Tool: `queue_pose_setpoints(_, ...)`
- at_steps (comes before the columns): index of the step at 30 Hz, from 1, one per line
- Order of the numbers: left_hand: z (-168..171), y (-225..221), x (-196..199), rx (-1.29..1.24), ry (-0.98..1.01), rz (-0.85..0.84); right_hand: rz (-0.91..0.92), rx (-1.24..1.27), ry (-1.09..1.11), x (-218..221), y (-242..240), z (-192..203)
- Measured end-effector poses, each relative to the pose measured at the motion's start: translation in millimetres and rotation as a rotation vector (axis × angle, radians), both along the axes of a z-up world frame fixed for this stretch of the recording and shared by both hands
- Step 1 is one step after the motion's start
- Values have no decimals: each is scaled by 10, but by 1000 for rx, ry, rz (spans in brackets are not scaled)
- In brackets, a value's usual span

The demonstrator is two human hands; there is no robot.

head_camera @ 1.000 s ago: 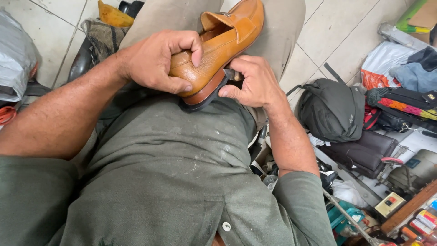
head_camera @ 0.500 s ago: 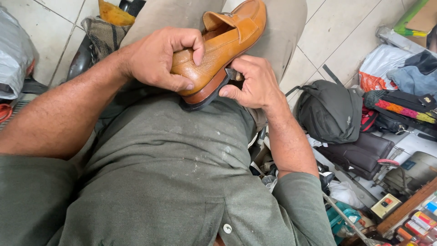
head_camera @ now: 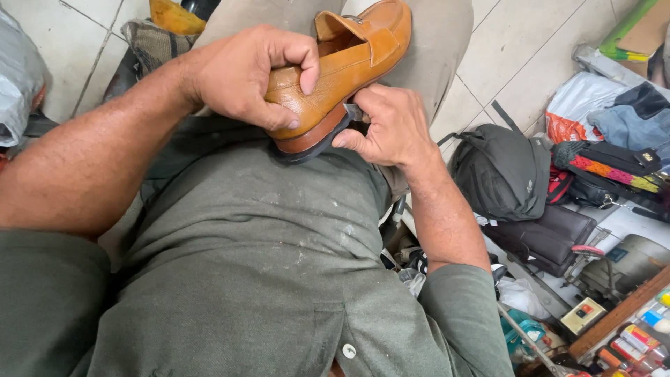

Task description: Sharpening a hand knife and using it to trim the excess leather from the edge of a shoe sole.

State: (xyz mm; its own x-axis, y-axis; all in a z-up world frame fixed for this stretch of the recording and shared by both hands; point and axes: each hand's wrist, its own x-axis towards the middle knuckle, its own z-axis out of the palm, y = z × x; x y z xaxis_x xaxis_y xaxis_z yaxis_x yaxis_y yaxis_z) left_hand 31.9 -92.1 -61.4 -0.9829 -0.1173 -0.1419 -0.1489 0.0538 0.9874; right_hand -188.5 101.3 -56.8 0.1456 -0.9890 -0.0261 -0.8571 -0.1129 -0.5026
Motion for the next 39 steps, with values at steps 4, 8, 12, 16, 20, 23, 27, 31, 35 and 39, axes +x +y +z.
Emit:
queue_pose_setpoints(4, -33, 16, 6, -32, 10, 12, -11, -36, -15, 9, 27, -77)
queue_pose_setpoints(8, -122, 46, 18, 51, -11, 26, -7, -47, -2, 8, 47, -147)
queue_pose_setpoints(12, -154, 56, 26, 64, 16, 19, -8, -80, 34, 11, 61, -202)
queue_pose_setpoints(16, -148, 65, 27, 65, 20, 21, 2, -96, 58, 37, 39, -185)
queue_pose_setpoints(20, -155, 82, 34, 28, 10, 27, 17, -105, 83, 43, 31, -194)
queue_pose_setpoints(23, -136, 101, 38, 63, 25, 34, 26, -129, 90, 57, 48, -189)
queue_pose_setpoints(27, -129, 112, 56, 9, -8, 34, 47, -90, 112, 66, 51, -203)
queue_pose_setpoints(31, -166, 114, 76, -12, -15, 56, 61, -115, 108, 84, 28, -211)
queue_pose_setpoints(35, -129, 194, 78, 12, 4, 77, 48, -29, 90, 55, 0, -36)
queue_pose_setpoints(39, -89, 422, -26, 141, 71, 200, 65, 113, 29, -87, -14, 220)
